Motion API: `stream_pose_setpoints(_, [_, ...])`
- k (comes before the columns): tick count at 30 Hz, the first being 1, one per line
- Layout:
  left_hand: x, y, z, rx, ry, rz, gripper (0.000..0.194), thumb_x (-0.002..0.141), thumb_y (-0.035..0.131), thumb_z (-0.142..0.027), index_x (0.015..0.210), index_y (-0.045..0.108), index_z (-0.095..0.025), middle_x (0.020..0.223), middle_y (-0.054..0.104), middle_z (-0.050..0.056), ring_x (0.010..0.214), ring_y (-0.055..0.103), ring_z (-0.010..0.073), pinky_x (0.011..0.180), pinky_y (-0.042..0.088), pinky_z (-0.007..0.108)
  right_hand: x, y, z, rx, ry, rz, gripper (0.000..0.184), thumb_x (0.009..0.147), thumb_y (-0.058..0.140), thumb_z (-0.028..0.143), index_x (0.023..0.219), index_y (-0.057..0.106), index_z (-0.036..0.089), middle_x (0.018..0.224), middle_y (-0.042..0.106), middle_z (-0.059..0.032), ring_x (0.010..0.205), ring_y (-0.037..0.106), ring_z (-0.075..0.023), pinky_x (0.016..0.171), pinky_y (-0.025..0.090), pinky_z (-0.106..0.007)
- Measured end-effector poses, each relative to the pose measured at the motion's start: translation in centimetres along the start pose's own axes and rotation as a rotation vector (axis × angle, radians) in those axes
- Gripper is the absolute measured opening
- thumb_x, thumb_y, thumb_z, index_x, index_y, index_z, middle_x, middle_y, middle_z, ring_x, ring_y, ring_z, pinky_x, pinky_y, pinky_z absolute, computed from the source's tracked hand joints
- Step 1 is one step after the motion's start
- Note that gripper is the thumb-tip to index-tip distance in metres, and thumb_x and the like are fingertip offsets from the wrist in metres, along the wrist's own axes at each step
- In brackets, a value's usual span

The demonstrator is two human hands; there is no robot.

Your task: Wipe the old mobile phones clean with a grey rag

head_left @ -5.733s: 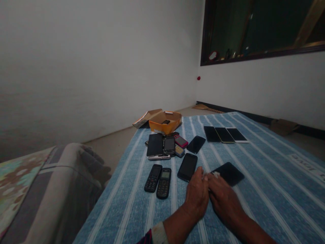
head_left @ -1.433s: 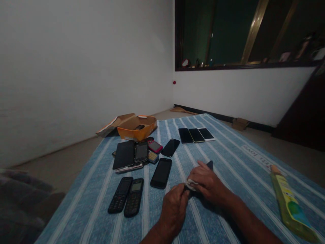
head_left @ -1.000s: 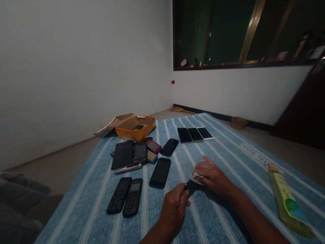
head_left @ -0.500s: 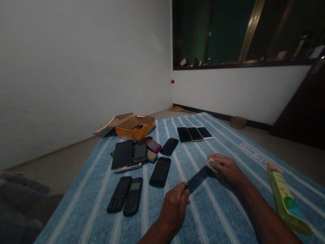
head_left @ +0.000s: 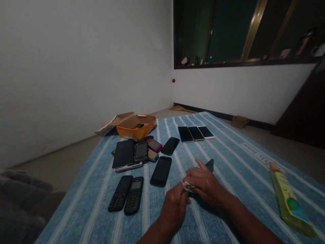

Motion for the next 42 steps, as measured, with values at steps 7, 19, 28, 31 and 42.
stream_pose_setpoints(7, [0.1, 0.1, 0.0, 0.008, -0.054, 0.034, 0.025, 0.095, 0.038, -0.028, 0.089, 0.060, -0.019, 0.071, 0.064, 0.000, 0.060, 0.064, 0.0133, 0.065, 0.048, 0.023, -0.7, -1.0, -1.8, -0.029, 0.034, 0.014, 0.022, 0.101, 0.042, 0.025, 0.092, 0.063, 0.022, 0.082, 0.063, -0.0001, 0.082, 0.061, -0.0149, 0.114, 0.010, -0.058])
stream_pose_setpoints(19, [0.1, -0.2, -0.5, 0.030, -0.122, 0.033, 0.024, 0.092, 0.039, -0.027, 0.086, 0.060, -0.018, 0.060, 0.059, -0.001, 0.060, 0.066, 0.0153, 0.063, 0.047, 0.023, -2.5, -3.4, -7.3, 0.250, 0.249, -0.141, 0.032, 0.096, 0.050, 0.041, 0.079, 0.068, 0.021, 0.081, 0.065, -0.0050, 0.079, 0.061, -0.0188, 0.082, 0.045, -0.035])
stream_pose_setpoints(28, [0.3, -0.3, -0.6, -0.008, -0.129, 0.021, 0.023, 0.092, 0.040, -0.028, 0.085, 0.060, -0.019, 0.060, 0.060, -0.001, 0.059, 0.066, 0.0154, 0.063, 0.048, 0.023, -4.0, -2.2, -9.4, 0.735, 0.654, -0.442, 0.029, 0.077, 0.073, 0.044, 0.075, 0.074, 0.015, 0.079, 0.062, -0.0058, 0.059, 0.054, -0.0133, 0.046, 0.040, -0.023])
stream_pose_setpoints(31, [0.2, -0.4, -0.6, -0.012, -0.132, 0.014, 0.022, 0.091, 0.041, -0.028, 0.084, 0.060, -0.020, 0.060, 0.060, -0.001, 0.059, 0.066, 0.0156, 0.063, 0.048, 0.024, -4.1, -2.0, -9.6, 0.814, 0.759, -0.483, 0.036, 0.071, 0.076, 0.048, 0.077, 0.074, 0.013, 0.062, 0.058, -0.0022, 0.047, 0.047, -0.0108, 0.040, 0.035, -0.022])
stream_pose_setpoints(42, [0.2, -0.3, -0.3, -0.030, -0.148, -0.008, 0.024, 0.092, 0.041, -0.028, 0.089, 0.063, -0.018, 0.058, 0.062, -0.001, 0.057, 0.066, 0.0160, 0.060, 0.047, 0.025, -4.9, -1.3, -11.1, 0.811, 0.939, -0.739, 0.049, 0.054, 0.083, 0.055, 0.075, 0.074, 0.011, 0.062, 0.067, -0.0046, 0.051, 0.058, -0.0171, 0.047, 0.044, -0.027])
Point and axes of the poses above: each hand's wrist, its own x-axis towards the middle knuckle, its own y-axis out of the palm, z = x × y, the point moved 3 cm from there along x, towards the middle knuckle
